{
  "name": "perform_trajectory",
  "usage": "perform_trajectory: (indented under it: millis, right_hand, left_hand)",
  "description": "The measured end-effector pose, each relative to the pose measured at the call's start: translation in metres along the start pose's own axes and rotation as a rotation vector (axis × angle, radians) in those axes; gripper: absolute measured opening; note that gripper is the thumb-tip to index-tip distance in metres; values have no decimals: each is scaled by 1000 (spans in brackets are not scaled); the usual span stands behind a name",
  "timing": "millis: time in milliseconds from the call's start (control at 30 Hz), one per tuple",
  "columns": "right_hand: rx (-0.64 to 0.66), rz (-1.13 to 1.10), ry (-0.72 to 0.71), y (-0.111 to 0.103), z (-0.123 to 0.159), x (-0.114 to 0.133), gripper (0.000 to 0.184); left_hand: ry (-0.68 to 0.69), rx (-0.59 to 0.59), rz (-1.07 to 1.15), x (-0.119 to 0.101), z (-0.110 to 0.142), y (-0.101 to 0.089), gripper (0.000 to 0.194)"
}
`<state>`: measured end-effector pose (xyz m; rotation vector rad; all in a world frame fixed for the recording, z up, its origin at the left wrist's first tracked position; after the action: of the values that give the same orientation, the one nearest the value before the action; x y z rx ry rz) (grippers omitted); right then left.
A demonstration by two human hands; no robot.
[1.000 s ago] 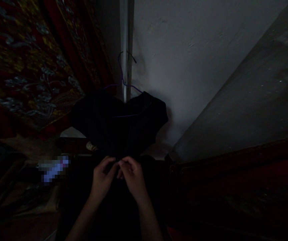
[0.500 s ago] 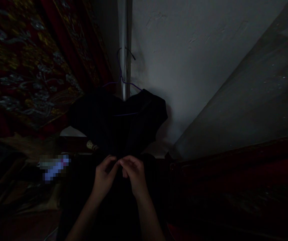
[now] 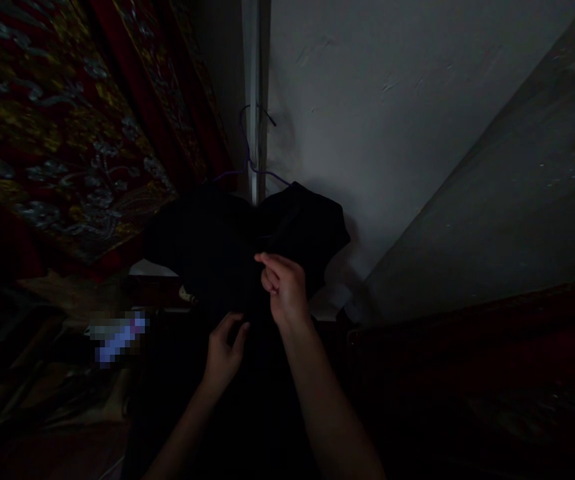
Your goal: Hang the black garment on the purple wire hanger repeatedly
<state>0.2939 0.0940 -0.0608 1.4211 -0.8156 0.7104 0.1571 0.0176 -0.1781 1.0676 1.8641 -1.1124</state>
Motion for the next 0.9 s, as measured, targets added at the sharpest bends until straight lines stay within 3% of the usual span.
perform_trajectory:
  millis: [200, 300, 367, 467, 567, 667, 767, 900]
  right_hand:
    - [102, 56, -130, 35, -33, 64, 13]
    - [137, 68, -146, 43, -31, 78, 13]
    - [170, 77, -149, 45, -27, 77, 13]
    - [190, 109, -169, 46, -21, 70, 13]
    - [202, 172, -222, 49, -18, 67, 14]
    - [202, 273, -328, 52, -14, 73, 16]
    - [163, 372, -458, 51, -13, 82, 18]
    - [126, 415, -462, 44, -23, 73, 21]
  left_hand:
    - [89, -13, -102, 15, 4, 8, 15]
    - [146, 74, -128, 18, -8, 8, 15]
    - [181, 165, -139, 9, -26, 3, 13]
    - [296, 183, -131, -34, -65, -19, 13]
    - [504, 21, -120, -101, -109, -51, 32]
    - [700, -72, -192, -157, -143, -65, 36]
    - [808, -24, -294, -178, -163, -60, 23]
    - [826, -31, -348, -173, -170, -52, 12]
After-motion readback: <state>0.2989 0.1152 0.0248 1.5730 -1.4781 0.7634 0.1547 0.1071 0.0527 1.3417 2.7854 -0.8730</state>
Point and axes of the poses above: each hand's wrist, its own z-axis away from the middle knuckle, its own y-axis out of the palm, x = y × z, the point moved 5 cm from there along -z, towards the middle knuckle, and after that the axes turned 3 degrees about -z, right-handed, at the moved point
